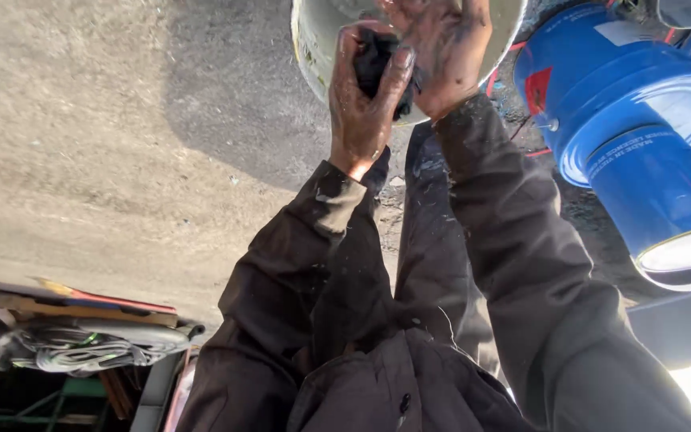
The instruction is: Cleaning hands with a solvent-soaked rag after handling industrial paint buckets.
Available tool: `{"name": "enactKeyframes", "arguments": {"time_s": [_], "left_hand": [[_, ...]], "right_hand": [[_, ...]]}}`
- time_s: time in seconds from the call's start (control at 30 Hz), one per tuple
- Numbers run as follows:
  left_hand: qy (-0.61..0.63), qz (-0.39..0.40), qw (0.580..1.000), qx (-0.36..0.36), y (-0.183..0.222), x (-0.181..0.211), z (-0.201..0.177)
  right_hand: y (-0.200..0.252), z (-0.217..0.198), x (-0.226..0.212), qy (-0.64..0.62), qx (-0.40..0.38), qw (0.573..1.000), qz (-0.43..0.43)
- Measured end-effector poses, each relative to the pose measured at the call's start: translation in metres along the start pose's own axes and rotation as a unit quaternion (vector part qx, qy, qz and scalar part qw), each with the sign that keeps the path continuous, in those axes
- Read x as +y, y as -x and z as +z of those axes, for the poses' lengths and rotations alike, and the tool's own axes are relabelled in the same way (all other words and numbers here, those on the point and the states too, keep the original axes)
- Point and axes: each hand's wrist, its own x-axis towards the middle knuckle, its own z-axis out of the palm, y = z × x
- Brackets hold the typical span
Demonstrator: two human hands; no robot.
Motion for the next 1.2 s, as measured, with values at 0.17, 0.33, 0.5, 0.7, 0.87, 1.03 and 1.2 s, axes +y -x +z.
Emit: {"name": "enactKeyframes", "arguments": {"time_s": [0.17, 0.33, 0.5, 0.7, 0.87, 1.03, 1.2], "left_hand": [[-0.213, 0.143, 0.966, 0.042, -0.043, 0.002, 0.019], [-0.385, 0.076, 0.916, 0.077, -0.044, -0.045, 0.026], [-0.369, 0.139, 0.918, 0.047, -0.032, -0.009, 0.042], [-0.415, 0.094, 0.904, -0.042, -0.017, -0.004, 0.026], [-0.499, -0.157, 0.843, -0.124, -0.032, -0.006, 0.023], [-0.255, 0.087, 0.963, 0.035, -0.037, -0.164, -0.014], [-0.306, -0.094, 0.947, 0.021, -0.008, -0.063, 0.008]], "right_hand": [[-0.019, -0.048, 0.029, 0.028, 0.022, 0.995, -0.095], [-0.005, 0.017, -0.004, -0.195, -0.022, 0.98, -0.021], [0.011, 0.017, -0.025, -0.142, 0.094, 0.979, -0.116], [-0.003, -0.026, -0.005, 0.015, -0.087, 0.96, -0.267], [0.004, -0.023, 0.005, 0.044, -0.024, 0.934, -0.355], [0.033, 0.073, -0.029, -0.161, -0.059, 0.977, -0.127], [0.034, 0.043, 0.001, -0.209, 0.016, 0.97, -0.121]]}}
